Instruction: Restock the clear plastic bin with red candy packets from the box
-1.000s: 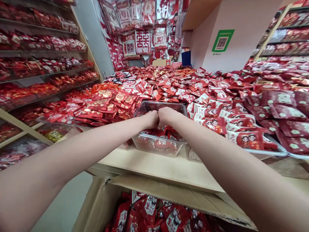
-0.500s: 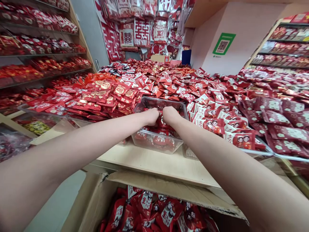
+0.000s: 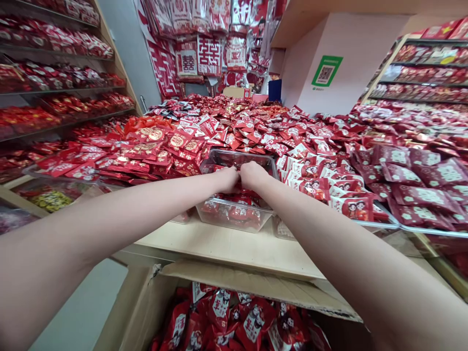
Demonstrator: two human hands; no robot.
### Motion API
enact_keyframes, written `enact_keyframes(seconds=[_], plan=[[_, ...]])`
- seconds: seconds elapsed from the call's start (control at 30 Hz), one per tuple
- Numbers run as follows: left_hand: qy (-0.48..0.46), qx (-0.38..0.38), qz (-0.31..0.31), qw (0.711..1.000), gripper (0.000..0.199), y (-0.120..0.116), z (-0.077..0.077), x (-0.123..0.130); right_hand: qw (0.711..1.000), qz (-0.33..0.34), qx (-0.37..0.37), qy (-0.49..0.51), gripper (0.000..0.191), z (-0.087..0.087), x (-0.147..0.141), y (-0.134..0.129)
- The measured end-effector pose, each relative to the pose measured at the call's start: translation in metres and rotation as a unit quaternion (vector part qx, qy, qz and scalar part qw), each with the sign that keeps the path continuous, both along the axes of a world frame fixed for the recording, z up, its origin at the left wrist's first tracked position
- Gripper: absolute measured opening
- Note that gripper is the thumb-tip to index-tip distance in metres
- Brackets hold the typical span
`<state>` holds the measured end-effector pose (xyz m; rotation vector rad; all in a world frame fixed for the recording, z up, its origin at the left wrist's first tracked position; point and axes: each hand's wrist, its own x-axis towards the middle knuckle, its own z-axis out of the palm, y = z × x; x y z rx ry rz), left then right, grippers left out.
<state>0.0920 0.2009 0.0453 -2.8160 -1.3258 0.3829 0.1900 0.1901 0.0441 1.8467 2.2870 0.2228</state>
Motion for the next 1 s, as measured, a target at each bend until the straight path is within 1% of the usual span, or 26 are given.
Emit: enact_keyframes(seconds=[0.07, 0.13, 0.17, 0.3, 0.4, 0.47, 0.57, 0.6, 0.63, 0.8, 0.9, 1.0], plan=[[-0.001, 0.0, 0.005, 1.0, 0.034, 0.001, -0.001, 0.001, 0.999, 0.011, -0.019, -0.023, 0.043, 0.003, 0.0, -0.003], [-0.007, 0.0, 0.01, 1.0, 0.035, 0.001, -0.002, 0.001, 0.999, 0.022, -0.026, -0.032, 0.056, 0.001, 0.002, -0.004], [-0.01, 0.0, 0.013, 1.0, 0.036, 0.0, -0.002, 0.0, 0.999, 0.026, -0.024, -0.028, 0.056, -0.001, 0.004, -0.003], [-0.022, -0.002, 0.031, 0.999, 0.044, -0.002, -0.005, -0.001, 1.0, 0.012, -0.011, 0.006, 0.037, -0.01, 0.01, 0.003], [-0.026, -0.004, 0.054, 0.998, 0.054, -0.002, -0.009, -0.002, 1.0, -0.001, -0.005, 0.01, 0.029, -0.012, 0.013, 0.006], [-0.024, -0.007, 0.067, 0.997, 0.057, 0.0, -0.01, -0.001, 1.0, -0.005, 0.003, 0.014, 0.033, -0.011, 0.014, 0.005], [-0.019, -0.011, 0.079, 0.997, 0.061, 0.002, -0.011, -0.001, 0.999, 0.023, 0.009, 0.027, 0.059, -0.012, 0.013, 0.003], [-0.016, -0.014, 0.081, 0.997, 0.064, 0.001, -0.01, 0.0, 0.999, 0.033, 0.01, 0.032, 0.064, -0.012, 0.012, 0.002], [-0.013, -0.017, 0.082, 0.996, 0.067, 0.0, -0.01, 0.0, 0.998, 0.04, 0.011, 0.038, 0.064, -0.013, 0.012, 0.001], [0.011, -0.043, 0.09, 0.995, 0.076, -0.006, -0.007, 0.0, 0.998, 0.028, 0.018, 0.054, 0.042, -0.016, 0.009, 0.001], [0.015, -0.039, 0.097, 0.994, 0.073, -0.005, -0.006, 0.0, 0.998, 0.007, 0.016, 0.056, 0.043, -0.014, 0.008, 0.002], [0.018, -0.017, 0.123, 0.992, 0.061, -0.001, -0.006, 0.0, 0.998, -0.011, 0.023, 0.056, 0.047, -0.011, 0.005, -0.001]])
